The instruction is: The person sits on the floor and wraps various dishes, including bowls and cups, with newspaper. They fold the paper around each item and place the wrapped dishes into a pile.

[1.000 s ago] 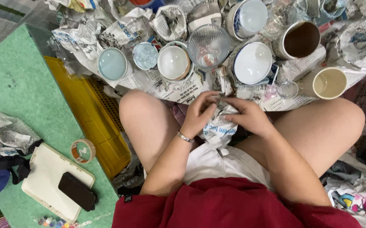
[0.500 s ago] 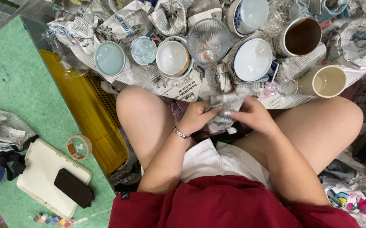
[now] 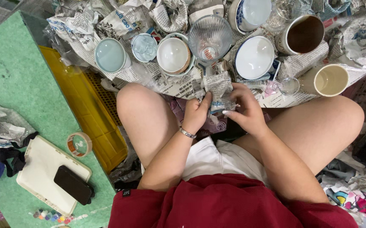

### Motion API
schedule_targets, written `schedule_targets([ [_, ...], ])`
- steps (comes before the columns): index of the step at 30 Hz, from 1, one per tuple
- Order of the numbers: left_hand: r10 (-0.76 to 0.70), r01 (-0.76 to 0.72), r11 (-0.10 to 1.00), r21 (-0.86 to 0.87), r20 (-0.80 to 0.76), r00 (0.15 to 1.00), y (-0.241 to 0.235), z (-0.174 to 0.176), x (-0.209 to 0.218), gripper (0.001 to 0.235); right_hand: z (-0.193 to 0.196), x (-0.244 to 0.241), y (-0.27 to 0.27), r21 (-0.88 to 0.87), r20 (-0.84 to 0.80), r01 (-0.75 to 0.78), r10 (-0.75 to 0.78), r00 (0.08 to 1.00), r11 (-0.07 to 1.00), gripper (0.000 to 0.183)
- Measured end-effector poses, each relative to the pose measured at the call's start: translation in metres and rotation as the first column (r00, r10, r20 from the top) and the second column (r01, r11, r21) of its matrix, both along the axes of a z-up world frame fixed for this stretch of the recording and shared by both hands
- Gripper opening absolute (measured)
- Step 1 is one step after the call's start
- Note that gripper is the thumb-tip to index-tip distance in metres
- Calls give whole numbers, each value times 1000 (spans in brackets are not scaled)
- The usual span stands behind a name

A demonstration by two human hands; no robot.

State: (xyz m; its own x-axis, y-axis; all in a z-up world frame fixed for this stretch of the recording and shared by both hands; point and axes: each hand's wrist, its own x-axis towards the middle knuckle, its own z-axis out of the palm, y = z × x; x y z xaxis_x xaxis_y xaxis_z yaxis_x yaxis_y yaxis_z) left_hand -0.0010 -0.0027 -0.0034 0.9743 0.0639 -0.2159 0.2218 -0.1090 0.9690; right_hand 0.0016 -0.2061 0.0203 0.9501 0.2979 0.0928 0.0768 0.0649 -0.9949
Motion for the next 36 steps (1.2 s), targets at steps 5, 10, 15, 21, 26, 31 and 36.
schedule_targets([
  [5, -6, -7, 995, 99, 135, 991, -2, 5, 0, 43, 10, 7, 1, -421, 193, 47, 39, 980, 906, 45],
  [10, -9, -22, 962, 271, 115, 993, -3, -1, -2, 45, 16, 6, 6, -400, 88, 16, 20, 996, 916, 21],
  [15, 42, -54, 955, 293, 48, 998, 3, -1, -3, 52, 12, 8, 5, -392, 14, 84, -85, 996, 916, 15],
  [21, -125, 129, 992, 2, 247, 961, 4, 19, 1, 29, -6, 7, -2, -305, -173, 39, -95, 980, 952, 18],
  [26, -75, 61, 987, 150, 91, 993, 6, 25, 5, 28, -4, 15, -13, -374, -76, -74, 49, 996, 924, 19],
  [31, 21, -27, 997, 75, 74, 997, 18, 24, 7, 28, 20, 16, -31, -217, -450, -181, 66, 891, 959, 22],
  [36, -354, 354, 933, 67, -8, 935, 26, 20, 5, 27, 34, 19, -32, -125, -264, -171, 134, 955, 977, 59],
])
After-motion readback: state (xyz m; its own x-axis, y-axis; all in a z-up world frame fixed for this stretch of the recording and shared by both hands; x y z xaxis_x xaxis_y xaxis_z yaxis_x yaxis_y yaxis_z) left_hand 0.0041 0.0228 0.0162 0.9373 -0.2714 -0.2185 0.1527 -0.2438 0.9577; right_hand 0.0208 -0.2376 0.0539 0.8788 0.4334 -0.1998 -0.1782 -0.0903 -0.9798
